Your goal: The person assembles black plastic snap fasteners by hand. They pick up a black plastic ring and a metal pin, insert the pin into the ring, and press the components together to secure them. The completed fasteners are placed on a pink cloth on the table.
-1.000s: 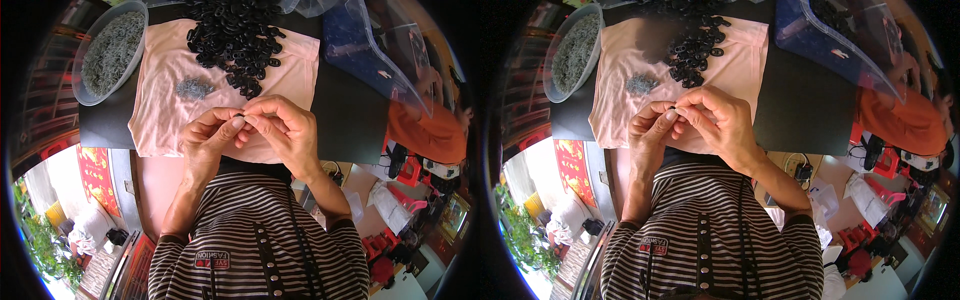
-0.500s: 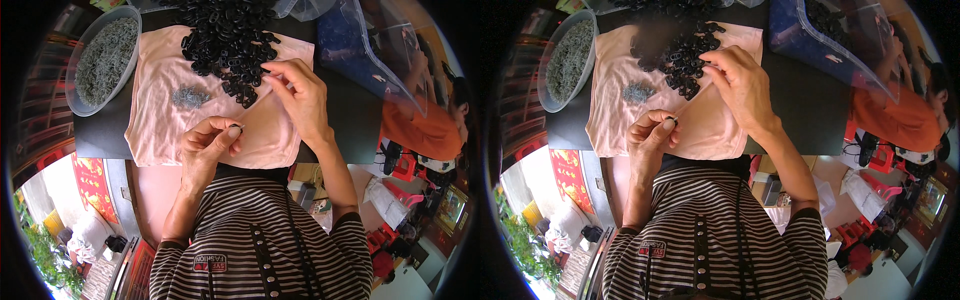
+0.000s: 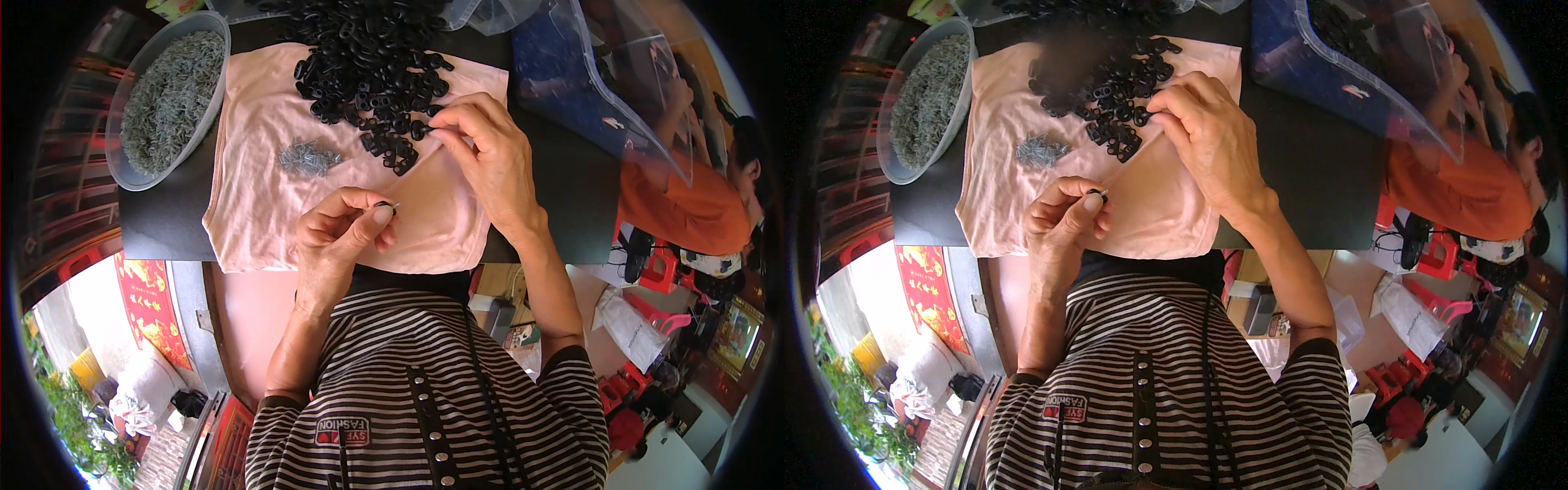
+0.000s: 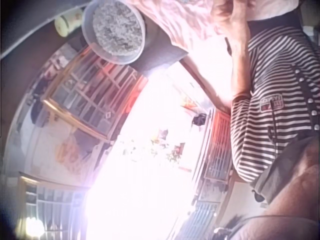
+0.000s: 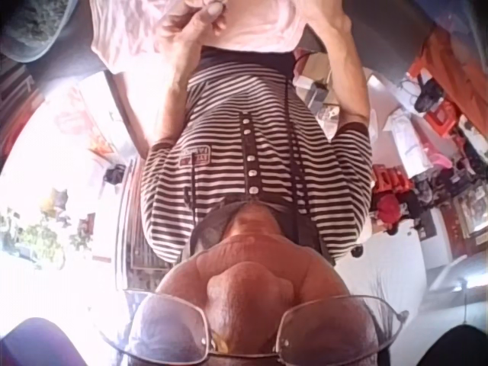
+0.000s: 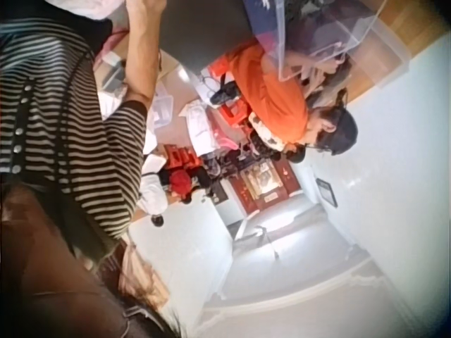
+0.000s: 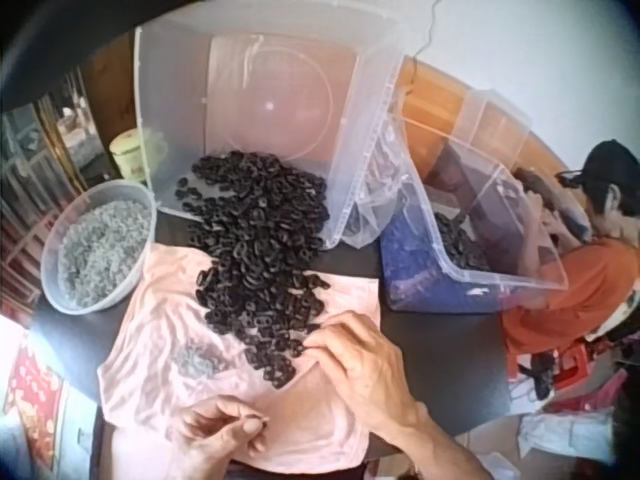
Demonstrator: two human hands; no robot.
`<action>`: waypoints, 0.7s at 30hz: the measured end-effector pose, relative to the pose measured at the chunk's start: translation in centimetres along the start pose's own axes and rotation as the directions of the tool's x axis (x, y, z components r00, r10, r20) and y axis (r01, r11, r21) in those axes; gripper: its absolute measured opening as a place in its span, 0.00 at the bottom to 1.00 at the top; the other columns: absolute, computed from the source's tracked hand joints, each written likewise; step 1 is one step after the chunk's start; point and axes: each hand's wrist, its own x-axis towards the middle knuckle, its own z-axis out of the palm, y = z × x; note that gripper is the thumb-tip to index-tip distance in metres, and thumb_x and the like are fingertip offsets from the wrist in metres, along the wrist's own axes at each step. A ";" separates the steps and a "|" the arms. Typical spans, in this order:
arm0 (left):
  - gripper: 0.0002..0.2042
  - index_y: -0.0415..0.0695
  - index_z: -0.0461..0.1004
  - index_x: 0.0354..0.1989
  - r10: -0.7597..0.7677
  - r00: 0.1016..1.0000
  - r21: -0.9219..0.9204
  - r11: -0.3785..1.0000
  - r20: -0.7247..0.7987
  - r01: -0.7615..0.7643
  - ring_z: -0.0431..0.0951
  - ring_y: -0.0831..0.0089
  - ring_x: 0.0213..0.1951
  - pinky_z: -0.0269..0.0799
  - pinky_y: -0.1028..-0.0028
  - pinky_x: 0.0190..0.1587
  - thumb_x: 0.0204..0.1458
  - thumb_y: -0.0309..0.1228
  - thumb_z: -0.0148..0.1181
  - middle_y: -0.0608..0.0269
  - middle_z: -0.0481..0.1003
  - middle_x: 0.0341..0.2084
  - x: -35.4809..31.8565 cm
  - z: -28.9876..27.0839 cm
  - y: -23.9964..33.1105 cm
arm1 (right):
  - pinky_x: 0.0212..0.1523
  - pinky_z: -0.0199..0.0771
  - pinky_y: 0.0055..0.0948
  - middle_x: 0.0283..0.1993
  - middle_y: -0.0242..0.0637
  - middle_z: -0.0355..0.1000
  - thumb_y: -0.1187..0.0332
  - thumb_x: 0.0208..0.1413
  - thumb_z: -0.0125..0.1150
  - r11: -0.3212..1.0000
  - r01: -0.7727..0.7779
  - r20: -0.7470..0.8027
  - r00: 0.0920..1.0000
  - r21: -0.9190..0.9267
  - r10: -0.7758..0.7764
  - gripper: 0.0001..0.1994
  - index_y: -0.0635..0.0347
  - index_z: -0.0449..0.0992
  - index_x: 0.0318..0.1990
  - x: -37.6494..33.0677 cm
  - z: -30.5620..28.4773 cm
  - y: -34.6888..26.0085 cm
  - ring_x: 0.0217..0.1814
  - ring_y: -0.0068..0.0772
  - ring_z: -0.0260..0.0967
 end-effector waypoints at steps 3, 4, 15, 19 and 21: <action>0.06 0.35 0.73 0.36 0.011 1.000 -0.015 1.000 -0.002 -0.011 0.73 0.79 0.25 0.69 0.80 0.29 0.53 0.24 0.57 0.62 0.75 0.26 0.0 0.1 -0.1 | 0.36 0.71 0.32 0.33 0.32 0.70 0.73 0.45 0.63 0.999 -0.034 0.031 0.999 0.001 0.033 0.06 0.57 0.74 0.32 -0.8 -1.0 0.6 0.39 0.34 0.69; 0.06 0.35 0.73 0.36 0.018 1.000 -0.014 1.000 0.000 -0.018 0.73 0.79 0.25 0.69 0.80 0.29 0.53 0.24 0.57 0.62 0.75 0.26 0.0 0.1 -0.1 | 0.36 0.71 0.32 0.33 0.32 0.70 0.72 0.45 0.63 0.998 -0.060 0.047 0.997 0.021 0.059 0.06 0.58 0.74 0.32 -1.0 -1.2 0.6 0.39 0.34 0.69; 0.06 0.35 0.72 0.35 0.025 1.000 0.011 1.000 0.013 -0.025 0.72 0.79 0.25 0.67 0.81 0.28 0.54 0.25 0.55 0.60 0.75 0.26 0.1 0.2 -0.1 | 0.31 0.71 0.34 0.31 0.33 0.69 0.64 0.41 0.68 0.983 -0.142 -0.059 0.989 -0.118 0.136 0.13 0.57 0.74 0.34 -1.3 0.8 -0.9 0.36 0.37 0.69; 0.05 0.35 0.72 0.35 0.023 1.000 -0.021 1.000 0.020 -0.022 0.72 0.79 0.25 0.68 0.80 0.29 0.54 0.25 0.56 0.61 0.75 0.26 0.1 0.1 -0.2 | 0.31 0.72 0.34 0.29 0.33 0.69 0.66 0.40 0.68 0.989 -0.123 -0.048 0.992 -0.086 0.119 0.13 0.57 0.74 0.35 -1.3 0.8 -1.1 0.35 0.37 0.69; 0.05 0.35 0.73 0.35 0.020 1.000 -0.036 0.999 0.019 -0.019 0.72 0.79 0.25 0.68 0.80 0.29 0.54 0.25 0.56 0.61 0.75 0.26 0.1 0.1 -0.1 | 0.31 0.72 0.31 0.29 0.34 0.70 0.69 0.40 0.68 0.995 -0.102 -0.047 0.994 -0.022 0.101 0.13 0.58 0.74 0.36 -1.3 0.7 -1.0 0.33 0.35 0.70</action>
